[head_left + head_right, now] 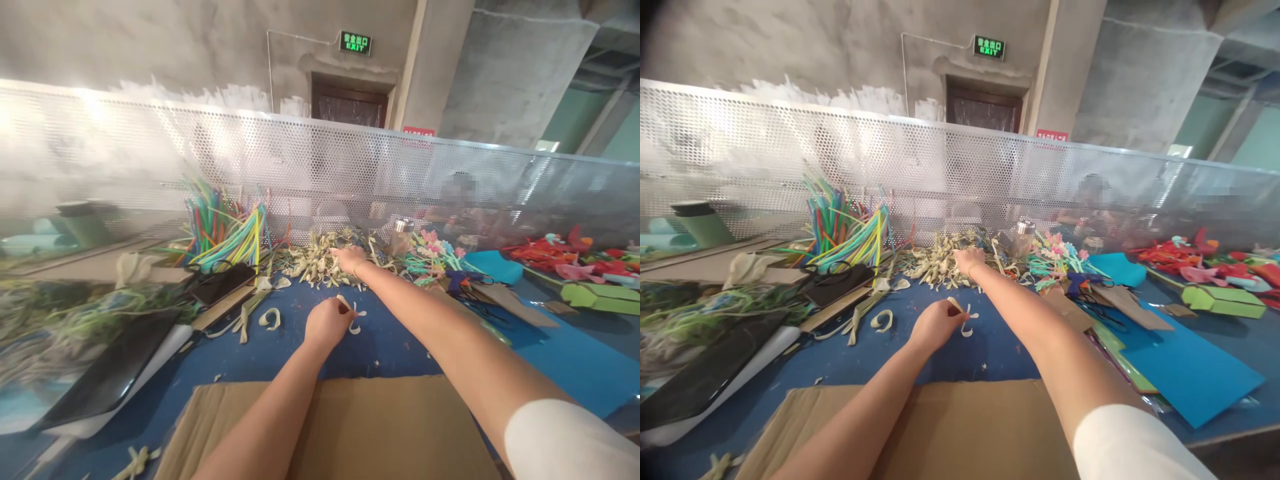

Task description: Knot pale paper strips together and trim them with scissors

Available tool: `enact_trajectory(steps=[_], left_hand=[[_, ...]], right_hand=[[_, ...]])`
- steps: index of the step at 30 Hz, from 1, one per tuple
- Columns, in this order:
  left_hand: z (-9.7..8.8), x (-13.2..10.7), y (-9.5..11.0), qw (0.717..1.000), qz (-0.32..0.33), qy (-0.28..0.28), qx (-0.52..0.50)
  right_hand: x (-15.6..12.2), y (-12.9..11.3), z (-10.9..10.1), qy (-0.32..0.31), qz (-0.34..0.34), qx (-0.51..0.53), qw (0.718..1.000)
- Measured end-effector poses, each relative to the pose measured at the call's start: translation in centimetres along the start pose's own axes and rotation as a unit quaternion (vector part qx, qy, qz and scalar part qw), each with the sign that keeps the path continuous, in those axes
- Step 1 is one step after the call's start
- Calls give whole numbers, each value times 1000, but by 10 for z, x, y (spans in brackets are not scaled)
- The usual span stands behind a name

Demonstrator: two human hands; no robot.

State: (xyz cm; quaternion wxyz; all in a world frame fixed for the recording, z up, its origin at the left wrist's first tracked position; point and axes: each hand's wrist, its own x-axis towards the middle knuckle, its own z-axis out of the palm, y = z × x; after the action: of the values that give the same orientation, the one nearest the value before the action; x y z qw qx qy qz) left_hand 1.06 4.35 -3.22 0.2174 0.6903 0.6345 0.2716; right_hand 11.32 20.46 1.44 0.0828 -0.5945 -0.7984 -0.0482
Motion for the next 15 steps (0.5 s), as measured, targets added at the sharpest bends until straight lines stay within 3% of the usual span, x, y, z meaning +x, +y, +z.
enact_trajectory(steps=[5,9,11,15], left_hand=[[-3,-3,5,1000,7,-13,2],[0,-3,4,999,13,-44,-1],[1,-2,2,998,10,-62,-5],[1,0,-2,999,7,-46,-25]], right_hand=[[7,7,-6,49,31,74,996],[-19,24,-13,95,42,184,977],[-40,30,-11,113,26,292,949],[-88,31,0,109,-6,523,846]])
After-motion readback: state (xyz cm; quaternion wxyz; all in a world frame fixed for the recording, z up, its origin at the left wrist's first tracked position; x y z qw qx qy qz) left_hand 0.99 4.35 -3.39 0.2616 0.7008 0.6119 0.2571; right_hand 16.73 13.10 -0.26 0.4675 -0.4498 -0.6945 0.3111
